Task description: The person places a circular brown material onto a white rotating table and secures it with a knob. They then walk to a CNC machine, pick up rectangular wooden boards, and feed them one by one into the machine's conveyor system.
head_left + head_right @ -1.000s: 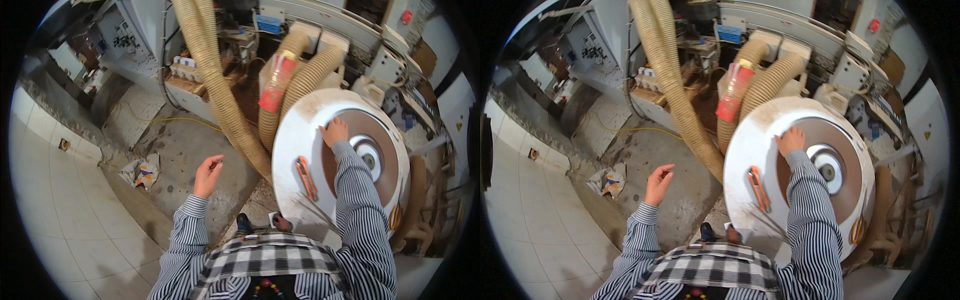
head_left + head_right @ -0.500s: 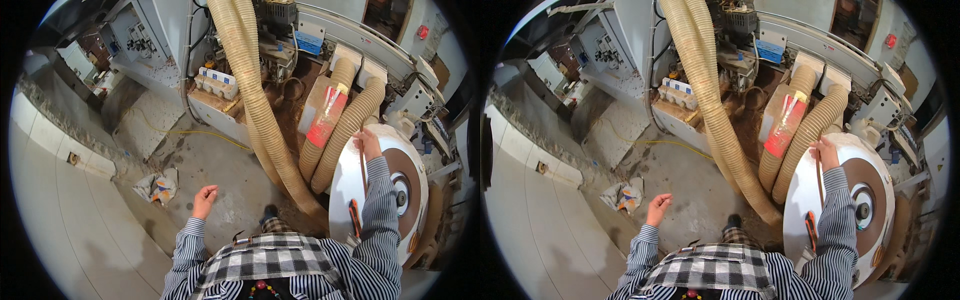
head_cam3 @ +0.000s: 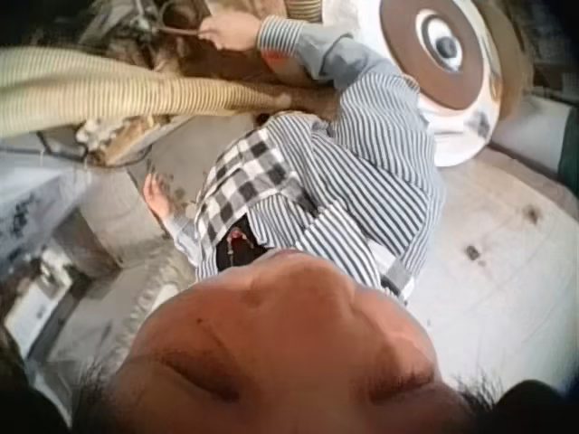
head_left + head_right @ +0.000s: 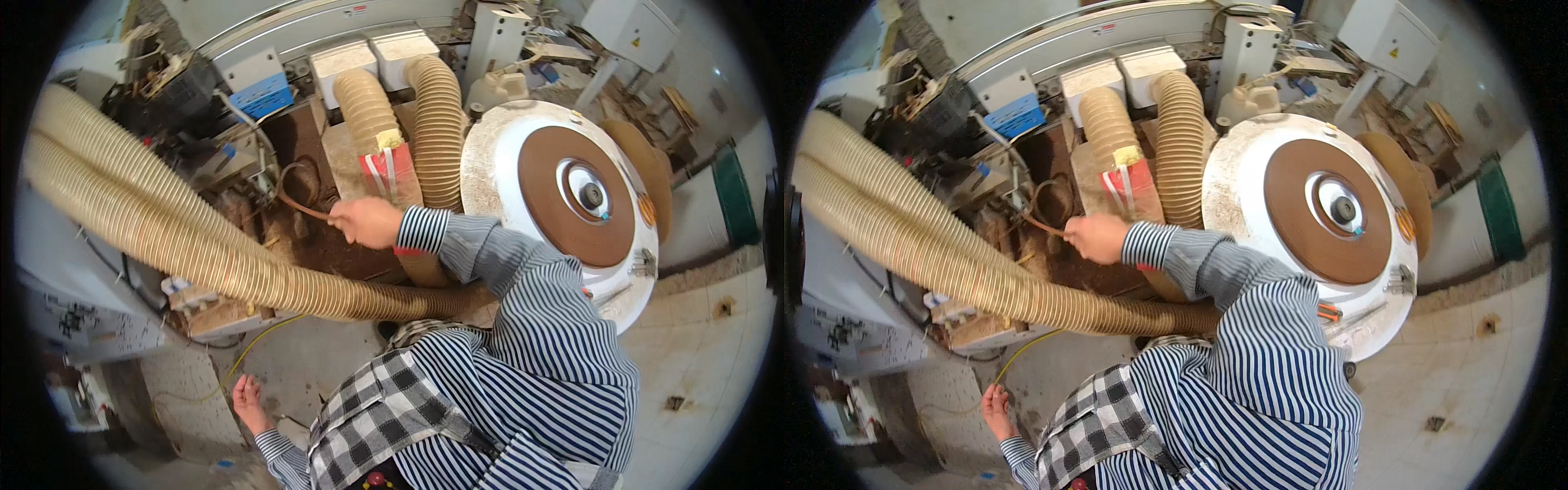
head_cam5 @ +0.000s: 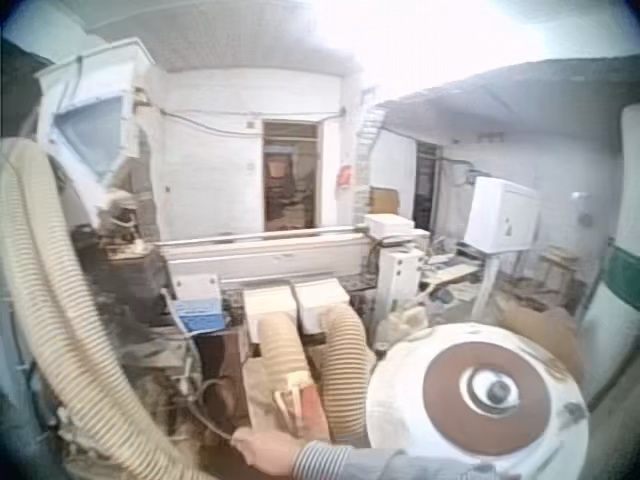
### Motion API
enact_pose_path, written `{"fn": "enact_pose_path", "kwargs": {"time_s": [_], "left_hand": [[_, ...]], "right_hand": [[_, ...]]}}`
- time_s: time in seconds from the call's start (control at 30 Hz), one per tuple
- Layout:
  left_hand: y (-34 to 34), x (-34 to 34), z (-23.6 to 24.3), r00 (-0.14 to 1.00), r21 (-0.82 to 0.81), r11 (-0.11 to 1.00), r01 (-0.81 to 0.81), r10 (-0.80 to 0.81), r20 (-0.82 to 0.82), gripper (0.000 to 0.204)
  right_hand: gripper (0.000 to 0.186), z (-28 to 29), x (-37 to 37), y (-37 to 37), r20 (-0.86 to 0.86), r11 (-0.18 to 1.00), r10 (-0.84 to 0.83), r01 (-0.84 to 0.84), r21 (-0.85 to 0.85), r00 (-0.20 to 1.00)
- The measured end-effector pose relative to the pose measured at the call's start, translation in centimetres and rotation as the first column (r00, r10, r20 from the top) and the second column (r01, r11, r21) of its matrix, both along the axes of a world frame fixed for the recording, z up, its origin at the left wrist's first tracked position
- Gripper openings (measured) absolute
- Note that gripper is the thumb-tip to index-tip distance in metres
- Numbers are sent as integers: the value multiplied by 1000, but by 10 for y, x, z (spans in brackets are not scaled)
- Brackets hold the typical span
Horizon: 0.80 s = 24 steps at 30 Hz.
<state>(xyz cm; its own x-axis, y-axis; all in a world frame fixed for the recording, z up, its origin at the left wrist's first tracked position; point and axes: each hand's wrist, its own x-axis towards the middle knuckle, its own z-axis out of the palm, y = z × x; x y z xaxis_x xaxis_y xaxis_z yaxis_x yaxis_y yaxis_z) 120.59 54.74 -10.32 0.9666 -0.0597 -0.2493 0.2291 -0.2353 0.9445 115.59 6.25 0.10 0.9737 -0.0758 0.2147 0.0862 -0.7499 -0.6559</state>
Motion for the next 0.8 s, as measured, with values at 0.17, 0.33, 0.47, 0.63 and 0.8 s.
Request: {"fn": "enact_pose_path", "kwargs": {"time_s": [0.17,0.33,0.47,0.63,0.8], "left_hand": [[22,127,-26,991,0,992,124,-124,-59,26],[-24,294,-29,909,141,953,266,-297,293,16],[-139,373,73,554,575,772,272,-614,562,18],[-253,403,114,245,795,508,331,-860,448,21],[-304,409,98,106,874,330,356,-944,313,24]], "right_hand": [[5,-4,-5,30,109,863,-74,119,-490,991],[9,34,17,48,-67,853,-205,144,-502,977],[11,26,59,62,-239,891,-337,226,-393,911],[11,19,112,103,-175,851,-426,327,-411,888],[11,35,202,112,-130,760,-430,280,-586,894]]}}
